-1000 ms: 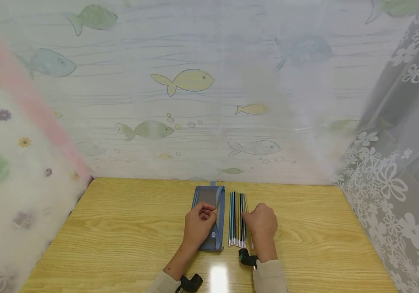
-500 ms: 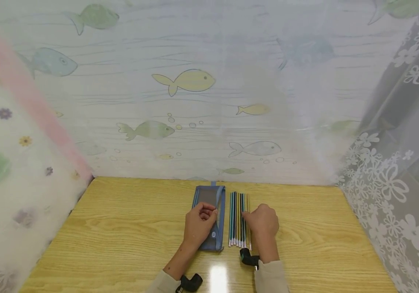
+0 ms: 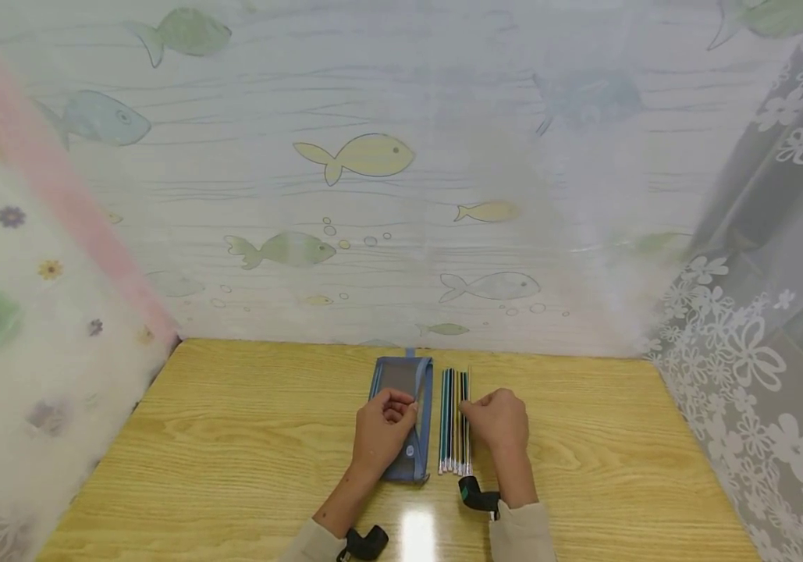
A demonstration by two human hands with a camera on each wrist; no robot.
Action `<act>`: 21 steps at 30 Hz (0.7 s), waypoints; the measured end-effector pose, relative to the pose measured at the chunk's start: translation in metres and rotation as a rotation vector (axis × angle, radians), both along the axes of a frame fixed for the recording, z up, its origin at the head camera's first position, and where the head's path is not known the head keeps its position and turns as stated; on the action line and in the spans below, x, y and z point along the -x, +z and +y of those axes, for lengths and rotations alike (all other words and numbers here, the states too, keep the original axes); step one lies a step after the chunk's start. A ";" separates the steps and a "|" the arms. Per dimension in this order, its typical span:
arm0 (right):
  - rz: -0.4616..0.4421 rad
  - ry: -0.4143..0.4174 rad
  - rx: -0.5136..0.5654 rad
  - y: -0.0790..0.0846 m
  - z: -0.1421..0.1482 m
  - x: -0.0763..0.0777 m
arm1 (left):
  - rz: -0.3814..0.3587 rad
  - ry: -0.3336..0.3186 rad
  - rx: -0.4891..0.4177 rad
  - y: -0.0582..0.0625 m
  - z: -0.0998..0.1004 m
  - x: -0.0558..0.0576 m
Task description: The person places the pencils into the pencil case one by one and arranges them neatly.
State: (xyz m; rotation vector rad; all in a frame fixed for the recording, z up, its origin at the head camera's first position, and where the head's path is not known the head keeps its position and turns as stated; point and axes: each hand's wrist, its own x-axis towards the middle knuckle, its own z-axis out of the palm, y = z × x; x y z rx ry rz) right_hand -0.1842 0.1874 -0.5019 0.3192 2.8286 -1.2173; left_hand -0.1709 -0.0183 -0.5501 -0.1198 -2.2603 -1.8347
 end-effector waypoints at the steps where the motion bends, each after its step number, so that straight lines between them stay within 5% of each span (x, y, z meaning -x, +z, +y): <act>1: 0.004 0.002 0.020 0.000 -0.001 0.000 | 0.001 -0.001 -0.003 0.000 0.000 0.000; 21: 0.006 0.039 0.201 -0.003 -0.030 0.001 | -0.025 -0.030 -0.005 0.004 0.001 -0.003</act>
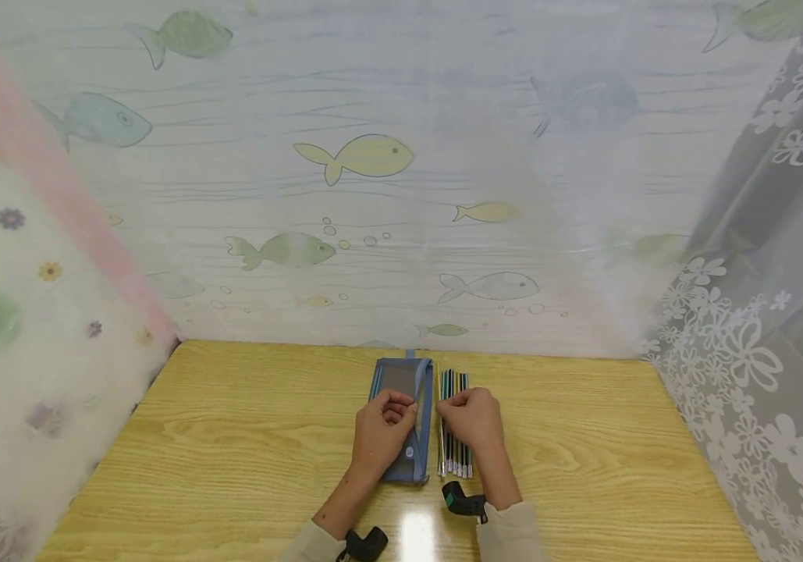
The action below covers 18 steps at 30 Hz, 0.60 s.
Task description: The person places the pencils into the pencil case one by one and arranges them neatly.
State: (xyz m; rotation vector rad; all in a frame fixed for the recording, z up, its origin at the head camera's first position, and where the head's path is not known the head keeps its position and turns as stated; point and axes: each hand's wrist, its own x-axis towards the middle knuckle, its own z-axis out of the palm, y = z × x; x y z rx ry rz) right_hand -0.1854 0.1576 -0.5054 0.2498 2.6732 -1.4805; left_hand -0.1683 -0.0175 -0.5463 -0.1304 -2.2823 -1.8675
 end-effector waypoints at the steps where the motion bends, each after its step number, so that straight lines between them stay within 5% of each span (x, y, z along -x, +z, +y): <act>1: 0.000 0.001 0.004 -0.001 -0.001 0.000 | 0.001 0.000 -0.001 0.000 0.000 0.000; 18: -0.004 -0.061 0.136 -0.014 -0.018 0.004 | 0.012 0.007 -0.013 -0.001 0.000 0.002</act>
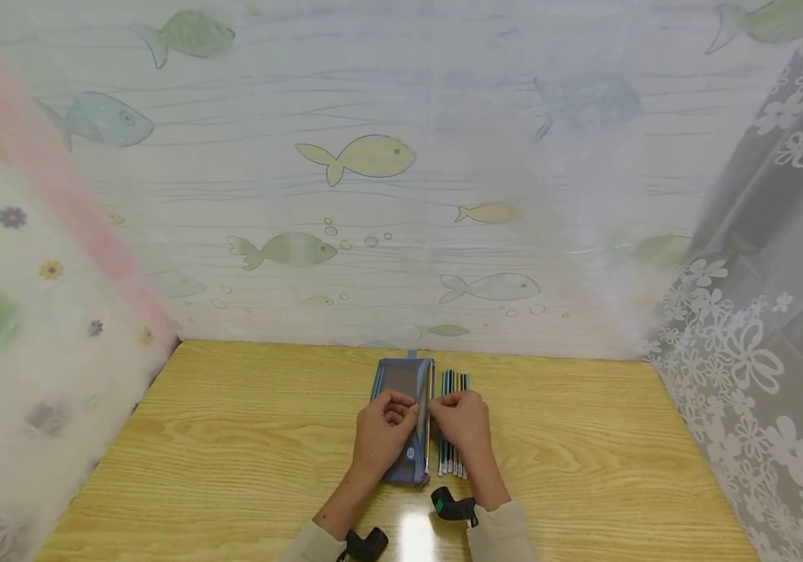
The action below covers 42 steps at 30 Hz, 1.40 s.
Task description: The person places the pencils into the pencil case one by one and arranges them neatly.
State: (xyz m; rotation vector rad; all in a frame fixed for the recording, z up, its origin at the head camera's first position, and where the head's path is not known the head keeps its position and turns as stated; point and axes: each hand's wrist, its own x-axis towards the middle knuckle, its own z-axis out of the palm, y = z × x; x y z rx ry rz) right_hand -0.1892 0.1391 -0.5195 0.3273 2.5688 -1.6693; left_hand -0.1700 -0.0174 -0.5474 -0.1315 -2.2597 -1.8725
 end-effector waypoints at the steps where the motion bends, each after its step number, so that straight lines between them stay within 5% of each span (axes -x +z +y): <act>1: 0.001 -0.001 0.003 0.000 -0.001 0.000 | 0.000 0.000 0.002 0.000 0.000 0.000; 14: 0.013 0.028 -0.020 0.004 -0.001 -0.003 | 0.004 -0.003 0.009 0.001 0.000 -0.001; 33: 0.130 -0.012 -0.312 0.006 0.038 -0.002 | 0.017 -0.015 -0.004 0.000 0.000 -0.001; 42: 0.057 0.005 -0.410 0.010 0.049 -0.005 | -0.004 -0.009 0.008 0.002 0.000 -0.002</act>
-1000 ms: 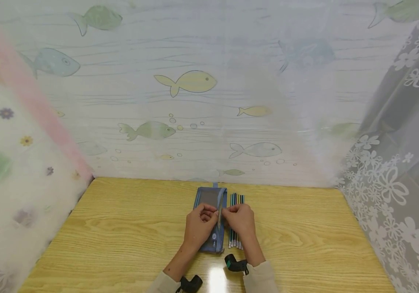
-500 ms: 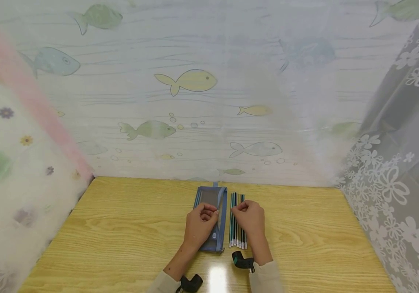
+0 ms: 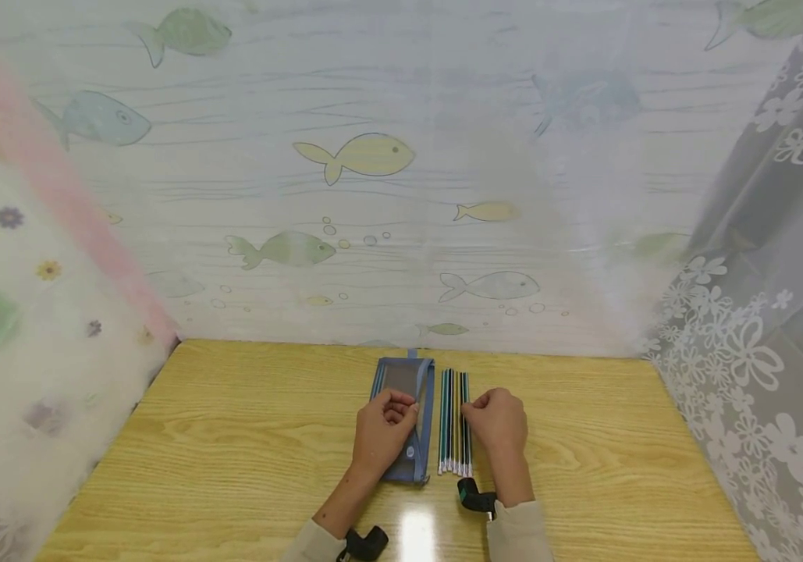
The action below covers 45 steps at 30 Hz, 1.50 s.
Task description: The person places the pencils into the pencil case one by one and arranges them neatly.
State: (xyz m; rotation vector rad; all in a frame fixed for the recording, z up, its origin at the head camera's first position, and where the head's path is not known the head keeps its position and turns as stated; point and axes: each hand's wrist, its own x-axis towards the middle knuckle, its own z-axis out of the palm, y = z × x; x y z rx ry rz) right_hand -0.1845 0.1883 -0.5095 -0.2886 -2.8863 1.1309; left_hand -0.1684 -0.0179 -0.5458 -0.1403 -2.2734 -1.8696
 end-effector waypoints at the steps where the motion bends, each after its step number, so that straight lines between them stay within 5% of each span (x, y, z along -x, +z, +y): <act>1: -0.008 0.003 -0.008 0.000 0.001 0.000 | -0.001 0.000 0.001 0.000 0.000 0.000; 19: -0.145 -0.036 -0.093 -0.002 -0.004 -0.002 | -0.002 -0.006 -0.012 -0.001 0.001 0.001; 32: -0.121 -0.091 -0.149 -0.010 -0.011 0.004 | 0.023 -0.001 0.002 -0.003 0.000 0.001; 45: -0.103 -0.051 -0.132 -0.006 -0.006 0.001 | 0.011 0.000 0.005 -0.002 0.001 0.001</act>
